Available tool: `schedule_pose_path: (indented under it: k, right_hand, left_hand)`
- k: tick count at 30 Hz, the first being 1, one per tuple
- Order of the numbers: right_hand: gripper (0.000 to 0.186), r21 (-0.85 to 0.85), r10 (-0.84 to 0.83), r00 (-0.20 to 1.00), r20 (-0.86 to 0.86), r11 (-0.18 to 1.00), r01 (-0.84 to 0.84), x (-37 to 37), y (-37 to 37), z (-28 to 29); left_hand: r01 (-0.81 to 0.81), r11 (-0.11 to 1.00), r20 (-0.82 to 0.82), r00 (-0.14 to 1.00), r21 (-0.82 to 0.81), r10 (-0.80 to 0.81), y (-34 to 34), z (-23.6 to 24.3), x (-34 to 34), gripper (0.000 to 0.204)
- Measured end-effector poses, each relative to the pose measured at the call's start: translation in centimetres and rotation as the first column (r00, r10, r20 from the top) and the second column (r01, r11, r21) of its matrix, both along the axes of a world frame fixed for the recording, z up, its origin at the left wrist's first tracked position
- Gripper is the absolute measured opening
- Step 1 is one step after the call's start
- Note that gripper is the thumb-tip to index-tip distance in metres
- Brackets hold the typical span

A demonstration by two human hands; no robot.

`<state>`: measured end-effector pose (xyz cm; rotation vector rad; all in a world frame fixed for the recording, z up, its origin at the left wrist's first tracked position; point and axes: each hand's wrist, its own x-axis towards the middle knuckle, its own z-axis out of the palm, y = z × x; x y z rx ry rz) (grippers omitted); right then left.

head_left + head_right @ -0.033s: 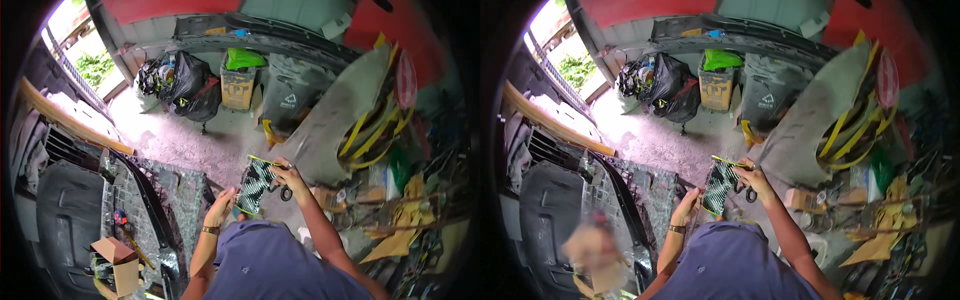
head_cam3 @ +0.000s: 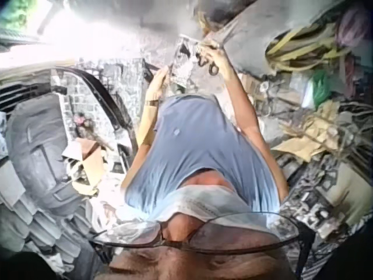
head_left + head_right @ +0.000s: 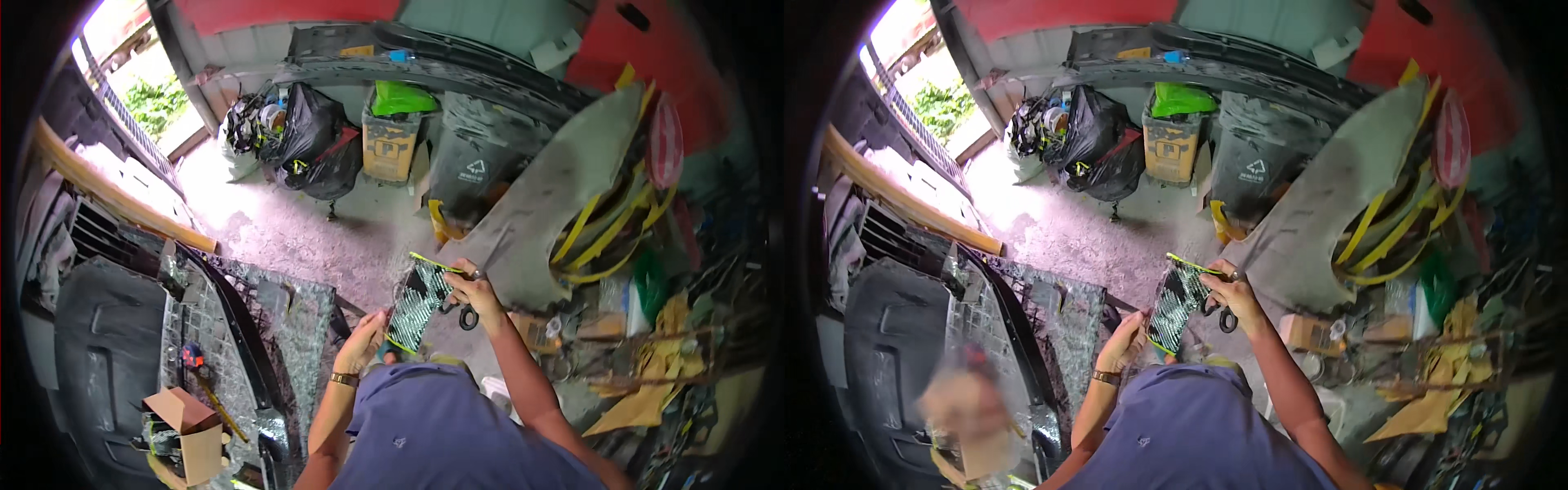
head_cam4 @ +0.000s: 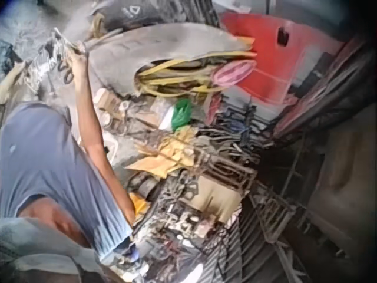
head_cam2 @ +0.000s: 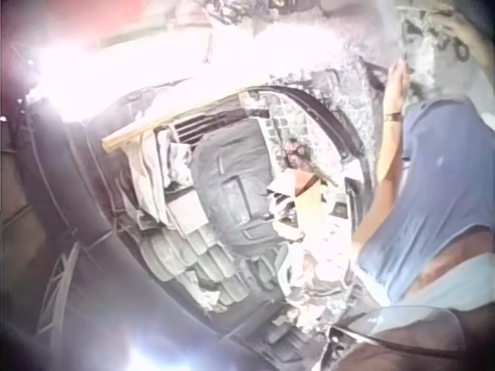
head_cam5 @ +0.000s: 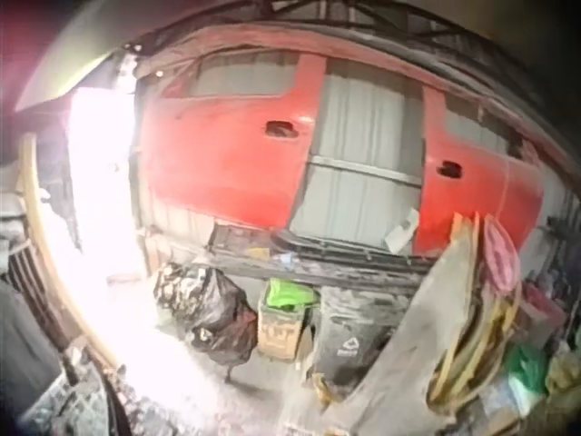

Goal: The person cuts carbon fiber fabric with scissors, fits the piece onto an automotive component by hand, and applies heat to the part using a heat gun.

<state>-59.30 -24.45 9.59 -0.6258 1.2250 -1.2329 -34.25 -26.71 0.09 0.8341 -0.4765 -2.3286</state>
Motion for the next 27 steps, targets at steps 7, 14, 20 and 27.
schedule_pose_path:
  k: [7,14,20,27]
  right_hand:
    - [0.011,-0.094,0.123,0.488,-0.864,0.913,-0.396,-6.2,-6.2,-2.5]
    - [0.017,0.147,0.512,0.734,-0.446,0.851,-0.504,-9.5,-18.4,-4.9]
    - [0.016,0.008,0.462,0.788,-0.407,0.865,-0.502,-13.3,-27.9,-7.0]
    - [0.027,0.030,0.640,0.768,0.017,0.768,-0.640,-17.2,-35.2,-11.0]
  left_hand:
    - [-0.033,0.921,0.206,0.971,-0.388,0.122,-5.9,0.9,-4.8,0.015]
    - [-0.035,0.875,0.267,0.946,-0.483,0.185,-13.6,-2.5,-8.2,0.021]
    - [-0.546,0.831,0.058,0.831,-0.110,0.553,-19.2,-1.3,-14.4,0.022]
    - [-0.438,0.733,0.438,0.600,-0.520,0.670,-25.7,1.1,-14.2,0.023]
